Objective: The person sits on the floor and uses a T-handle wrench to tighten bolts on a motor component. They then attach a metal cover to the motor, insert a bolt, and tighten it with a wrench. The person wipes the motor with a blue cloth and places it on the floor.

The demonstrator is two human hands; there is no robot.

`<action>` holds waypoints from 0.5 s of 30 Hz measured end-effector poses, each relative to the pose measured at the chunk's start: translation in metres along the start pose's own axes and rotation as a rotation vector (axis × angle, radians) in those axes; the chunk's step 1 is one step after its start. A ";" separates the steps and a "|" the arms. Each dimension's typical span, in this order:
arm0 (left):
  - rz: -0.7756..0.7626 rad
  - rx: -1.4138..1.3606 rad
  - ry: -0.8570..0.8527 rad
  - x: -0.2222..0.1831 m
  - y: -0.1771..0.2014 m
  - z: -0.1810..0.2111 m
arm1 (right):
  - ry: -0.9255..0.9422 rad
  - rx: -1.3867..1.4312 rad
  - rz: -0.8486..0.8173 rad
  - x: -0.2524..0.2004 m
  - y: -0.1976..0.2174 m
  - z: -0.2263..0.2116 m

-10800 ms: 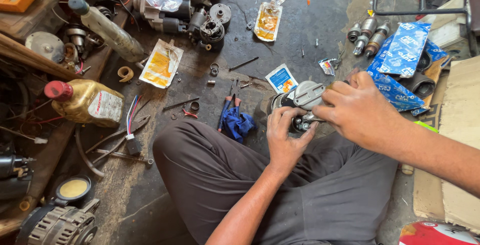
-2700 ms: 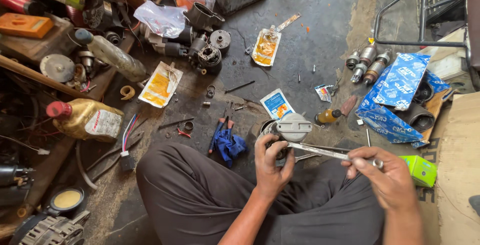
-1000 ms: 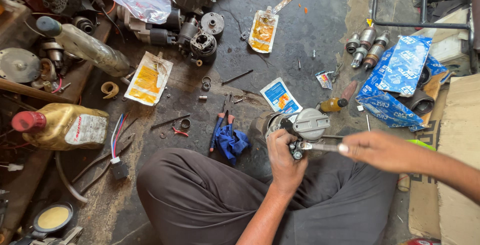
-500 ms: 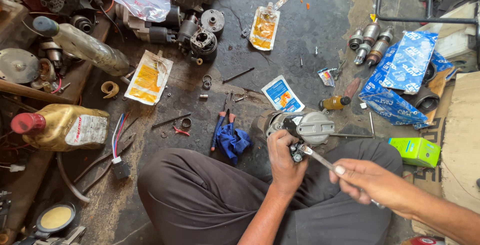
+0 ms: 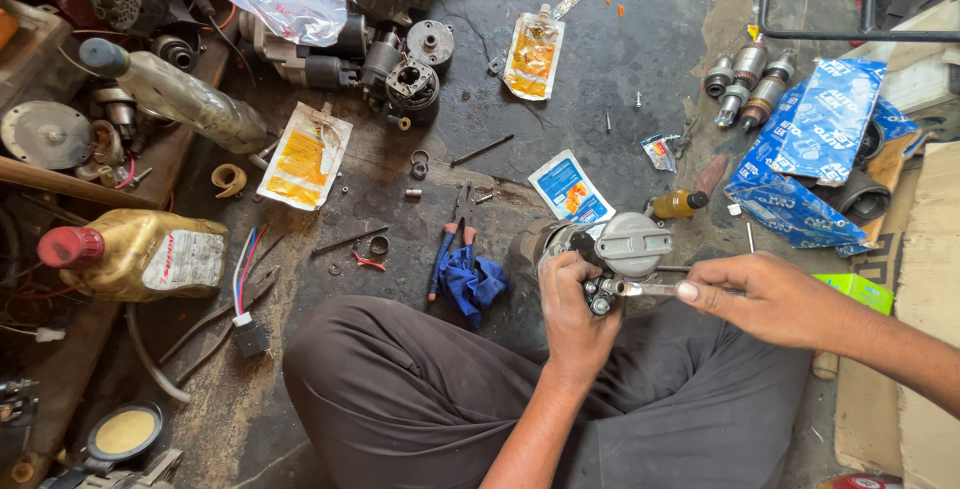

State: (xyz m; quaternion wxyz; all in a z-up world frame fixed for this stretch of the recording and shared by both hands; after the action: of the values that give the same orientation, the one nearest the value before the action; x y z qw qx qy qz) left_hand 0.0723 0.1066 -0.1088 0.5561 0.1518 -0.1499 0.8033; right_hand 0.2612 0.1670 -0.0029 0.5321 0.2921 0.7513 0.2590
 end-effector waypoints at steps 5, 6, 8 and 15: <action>0.002 0.003 0.001 0.000 0.000 0.000 | -0.044 -0.123 0.011 0.007 0.005 -0.007; 0.001 0.006 0.001 -0.001 -0.001 -0.001 | -0.045 -0.137 0.016 0.009 0.010 -0.007; 0.001 0.008 0.000 -0.002 -0.002 -0.002 | -0.035 -0.164 0.037 0.011 0.015 -0.010; -0.004 -0.006 0.022 -0.002 -0.001 -0.002 | -0.394 0.665 -0.323 -0.023 -0.037 -0.013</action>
State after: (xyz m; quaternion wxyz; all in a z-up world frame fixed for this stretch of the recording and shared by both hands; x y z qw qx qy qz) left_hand 0.0737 0.1064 -0.1111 0.5598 0.1415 -0.1457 0.8034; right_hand 0.2487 0.1235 -0.0096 0.5761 0.3705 0.7140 -0.1450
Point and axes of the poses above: each hand's wrist, its own x-axis towards the middle knuckle, its own y-axis out of the back of the hand, z = x × y, the point moved 2 cm from there along x, towards the middle knuckle, and after that the axes turned 10 degrees about -x, right-handed, at the moved point
